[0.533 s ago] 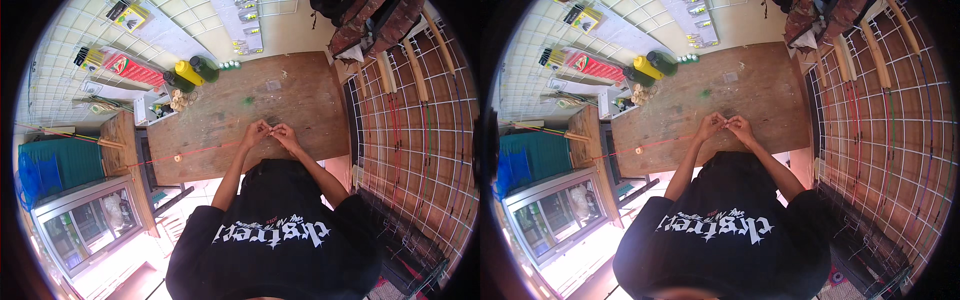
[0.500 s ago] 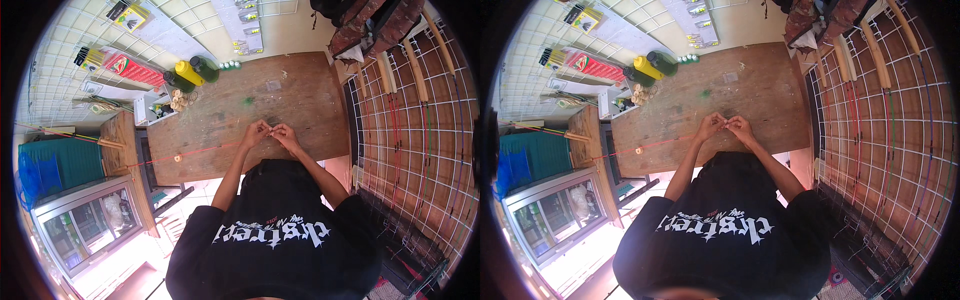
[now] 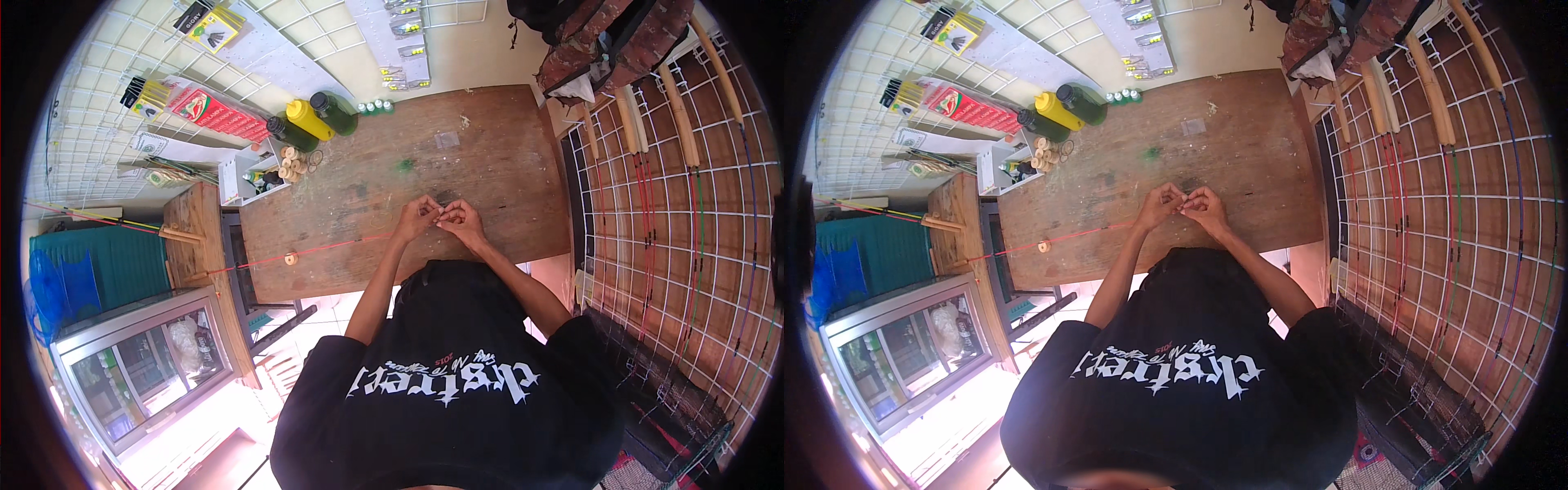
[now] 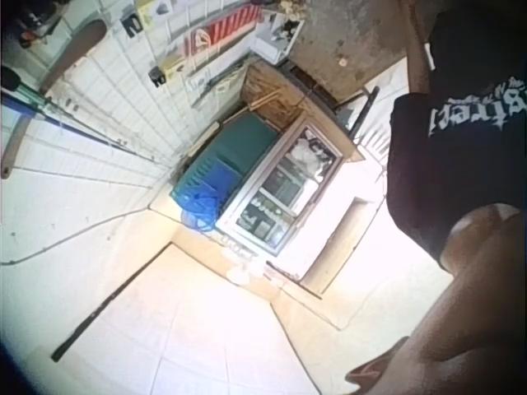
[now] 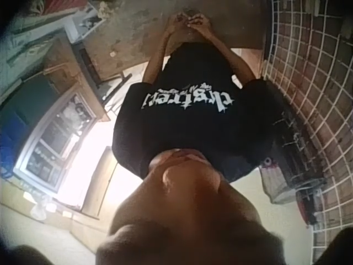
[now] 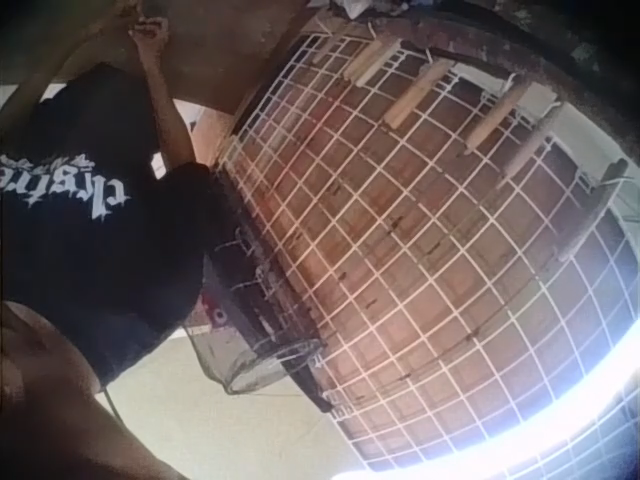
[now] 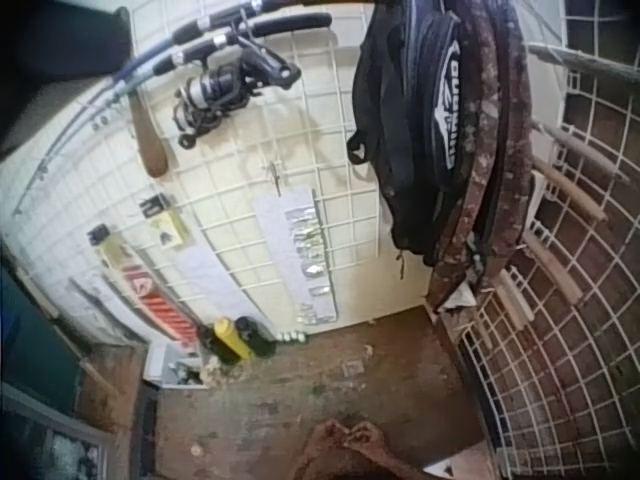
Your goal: Thread line and attach components such as a float to a fishing rod at a workbench.
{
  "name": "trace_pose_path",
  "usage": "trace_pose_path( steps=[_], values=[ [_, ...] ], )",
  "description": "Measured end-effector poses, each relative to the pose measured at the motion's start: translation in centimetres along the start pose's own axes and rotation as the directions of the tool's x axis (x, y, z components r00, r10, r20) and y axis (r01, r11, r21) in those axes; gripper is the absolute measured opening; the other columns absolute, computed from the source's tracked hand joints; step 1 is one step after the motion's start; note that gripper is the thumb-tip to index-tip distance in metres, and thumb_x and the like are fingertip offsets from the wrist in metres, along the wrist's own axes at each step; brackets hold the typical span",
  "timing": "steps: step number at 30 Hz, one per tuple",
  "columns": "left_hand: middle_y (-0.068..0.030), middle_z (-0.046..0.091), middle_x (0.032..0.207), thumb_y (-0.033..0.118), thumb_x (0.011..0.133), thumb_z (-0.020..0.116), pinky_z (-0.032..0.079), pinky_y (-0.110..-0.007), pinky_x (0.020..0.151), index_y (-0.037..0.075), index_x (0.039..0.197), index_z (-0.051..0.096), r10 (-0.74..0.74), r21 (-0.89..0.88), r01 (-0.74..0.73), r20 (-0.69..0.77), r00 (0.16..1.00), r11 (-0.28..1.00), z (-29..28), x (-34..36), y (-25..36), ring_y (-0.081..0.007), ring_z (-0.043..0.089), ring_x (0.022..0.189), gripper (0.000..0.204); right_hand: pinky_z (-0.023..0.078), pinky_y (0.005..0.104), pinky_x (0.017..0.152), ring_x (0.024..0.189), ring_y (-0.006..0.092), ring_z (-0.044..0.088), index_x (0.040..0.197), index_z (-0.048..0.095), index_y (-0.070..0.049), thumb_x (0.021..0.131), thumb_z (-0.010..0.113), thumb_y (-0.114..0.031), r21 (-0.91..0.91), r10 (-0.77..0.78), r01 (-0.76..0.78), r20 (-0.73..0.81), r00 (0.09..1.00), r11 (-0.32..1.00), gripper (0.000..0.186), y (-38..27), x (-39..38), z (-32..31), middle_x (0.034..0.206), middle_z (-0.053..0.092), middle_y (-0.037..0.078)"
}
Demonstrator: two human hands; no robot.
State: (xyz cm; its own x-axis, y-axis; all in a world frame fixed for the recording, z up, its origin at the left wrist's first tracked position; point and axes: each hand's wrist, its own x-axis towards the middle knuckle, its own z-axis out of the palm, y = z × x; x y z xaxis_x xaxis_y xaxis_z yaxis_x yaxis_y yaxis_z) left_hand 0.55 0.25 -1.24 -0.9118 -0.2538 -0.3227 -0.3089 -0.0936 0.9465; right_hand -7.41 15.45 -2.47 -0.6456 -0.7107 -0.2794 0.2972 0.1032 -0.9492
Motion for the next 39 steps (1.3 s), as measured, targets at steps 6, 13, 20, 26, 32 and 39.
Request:
trace_pose_path(
  steps=[6,13,20,26,32,39],
  values=[
    [-0.0024,0.063,0.072,0.009,0.087,0.065,0.047,-0.022,0.056,0.002,0.085,0.061,0.02,0.005,-0.02,-0.043,0.999,1.0,0.5,0.1,1.1,-0.007,0.057,0.063,0.008,0.041,0.0171,0.059,0.07,0.0046,0.057,0.097,0.057,-0.006,0.079,0.073,-0.004,0.085,0.052,-0.049,-0.034,0.998,0.995,0.024,0.2,0.0,-0.3,0.08,0.066,0.001],
    [-0.0032,0.063,0.078,0.013,0.09,0.062,0.046,-0.022,0.061,0.003,0.089,0.058,-0.036,-0.002,0.036,0.017,0.999,0.999,0.3,0.0,1.3,-0.0081,0.057,0.069,0.011,0.039,0.0168,0.054,0.064,0.0025,0.052,0.087,0.062,-0.005,0.083,0.07,-0.011,-0.054,0.069,-0.073,-0.07,0.995,0.996,0.011,-0.5,-0.2,-0.4,0.073,0.063,-0.002],
    [-0.0032,0.063,0.072,0.014,0.087,0.066,0.047,-0.022,0.057,0.002,0.087,0.06,-0.003,0.016,0.004,-0.05,0.999,1.0,-0.2,-0.1,0.8,-0.0079,0.057,0.062,0.013,0.04,0.0216,0.04,0.054,0.0044,0.053,0.087,0.063,-0.002,0.083,0.069,-0.014,-0.127,-0.029,0.021,-0.063,0.998,0.992,0.014,-1.2,-0.7,-0.7,0.078,0.066,0.002],
    [-0.0037,0.063,0.07,0.016,0.086,0.066,0.047,-0.025,0.058,0.002,0.085,0.061,-0.005,0.147,0.015,-0.064,0.998,0.989,-0.9,-0.3,0.9,-0.0086,0.059,0.062,0.015,0.044,0.0227,0.048,0.056,0.0068,0.055,0.081,0.064,-0.002,0.077,0.071,-0.01,-0.311,-0.279,0.245,-0.067,0.958,0.918,0.011,-1.2,-0.9,-1.4,0.097,0.066,0.008],
    [-0.0034,0.062,0.065,0.018,0.086,0.066,0.045,-0.024,0.056,0.002,0.084,0.061,0.046,0.215,-0.029,-0.075,0.996,0.976,-1.3,-0.4,0.5,-0.0079,0.057,0.06,0.016,0.045,0.0237,0.057,0.06,0.0089,0.056,0.08,0.065,-0.004,0.071,0.072,-0.008,-0.418,-0.297,0.243,-0.069,0.953,0.875,0.011,-1.8,-1.4,-1.5,0.107,0.06,0.009],
    [-0.0018,0.057,0.059,0.016,0.085,0.066,0.04,-0.026,0.051,0.003,0.083,0.061,0.055,0.295,-0.028,-0.084,0.995,0.955,-1.7,-0.6,1.0,-0.0072,0.05,0.054,0.014,0.045,0.0252,0.055,0.056,0.0093,0.055,0.079,0.063,-0.003,0.071,0.07,-0.007,-0.448,-0.295,0.24,-0.057,0.954,0.861,0.012,-1.9,-1.4,-1.7,0.108,0.057,0.009]
  ],
)
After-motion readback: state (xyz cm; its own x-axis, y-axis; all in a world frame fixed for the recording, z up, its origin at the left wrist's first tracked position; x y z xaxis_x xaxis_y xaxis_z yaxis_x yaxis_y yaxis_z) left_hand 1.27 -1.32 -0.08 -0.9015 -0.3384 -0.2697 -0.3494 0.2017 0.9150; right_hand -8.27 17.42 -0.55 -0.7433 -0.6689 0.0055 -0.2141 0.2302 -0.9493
